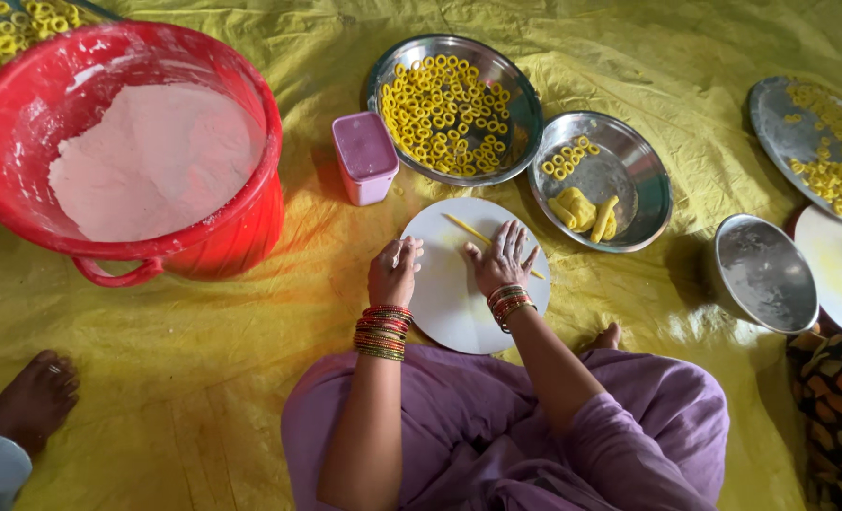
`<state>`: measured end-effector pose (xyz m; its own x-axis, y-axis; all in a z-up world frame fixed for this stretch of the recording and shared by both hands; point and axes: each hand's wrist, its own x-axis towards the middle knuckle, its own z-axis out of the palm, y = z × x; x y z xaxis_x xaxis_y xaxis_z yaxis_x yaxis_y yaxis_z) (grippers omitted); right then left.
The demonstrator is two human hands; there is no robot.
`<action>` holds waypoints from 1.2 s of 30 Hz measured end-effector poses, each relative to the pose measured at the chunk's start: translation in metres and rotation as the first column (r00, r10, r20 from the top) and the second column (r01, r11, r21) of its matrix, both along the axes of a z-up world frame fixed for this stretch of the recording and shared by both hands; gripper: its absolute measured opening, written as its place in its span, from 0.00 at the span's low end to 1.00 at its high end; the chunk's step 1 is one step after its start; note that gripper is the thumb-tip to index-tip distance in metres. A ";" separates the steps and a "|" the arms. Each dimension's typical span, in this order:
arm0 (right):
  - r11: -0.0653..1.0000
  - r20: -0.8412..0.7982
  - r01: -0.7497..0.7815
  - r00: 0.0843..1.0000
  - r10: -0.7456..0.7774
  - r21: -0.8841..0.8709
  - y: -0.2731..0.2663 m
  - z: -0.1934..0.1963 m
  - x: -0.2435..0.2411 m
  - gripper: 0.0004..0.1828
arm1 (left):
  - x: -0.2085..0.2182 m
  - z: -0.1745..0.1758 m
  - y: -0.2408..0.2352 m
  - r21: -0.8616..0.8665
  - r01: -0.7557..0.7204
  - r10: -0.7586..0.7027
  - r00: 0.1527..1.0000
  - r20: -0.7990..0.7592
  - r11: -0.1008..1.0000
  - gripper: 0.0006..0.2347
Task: The person rolls yellow dough into thin ropes on a white plate, then shapes the ropes into small rings by hand. The finished rings are placed into a metal bowl. The person repeats this process continuously.
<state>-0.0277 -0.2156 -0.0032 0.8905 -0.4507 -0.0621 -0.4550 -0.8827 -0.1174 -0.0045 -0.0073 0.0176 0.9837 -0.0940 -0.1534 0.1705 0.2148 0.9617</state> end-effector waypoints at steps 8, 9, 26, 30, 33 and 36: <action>0.978 -0.088 -0.202 0.974 0.206 0.056 0.049 -0.019 -0.078 0.57 | 0.004 -0.007 0.000 -0.089 -0.015 0.014 1.000 -0.012 0.996 0.16; 0.965 -0.048 -0.254 0.965 0.257 0.061 0.055 -0.018 -0.093 0.56 | 0.004 -0.008 -0.001 -0.088 -0.005 0.005 1.000 -0.001 0.996 0.16; 0.969 -0.002 -0.247 0.969 0.247 -0.002 0.074 -0.010 -0.040 0.56 | 0.012 -0.005 0.003 -0.127 -0.207 0.218 0.973 0.073 0.970 0.14; 0.909 0.048 -0.414 0.910 0.412 0.043 0.097 -0.015 -0.088 0.55 | 0.016 -0.006 0.004 -0.304 -0.334 0.343 0.939 -0.022 0.892 0.13; 0.859 0.052 -0.509 0.858 0.511 -0.050 0.104 -0.019 -0.078 0.54 | 0.015 -0.007 0.008 -0.254 -0.316 0.280 0.945 -0.167 0.914 0.15; 0.790 -0.041 -0.501 0.852 0.522 -0.353 0.105 -0.018 -0.028 0.53 | 0.015 -0.007 0.008 -0.242 -0.294 0.264 0.953 -0.149 0.925 0.17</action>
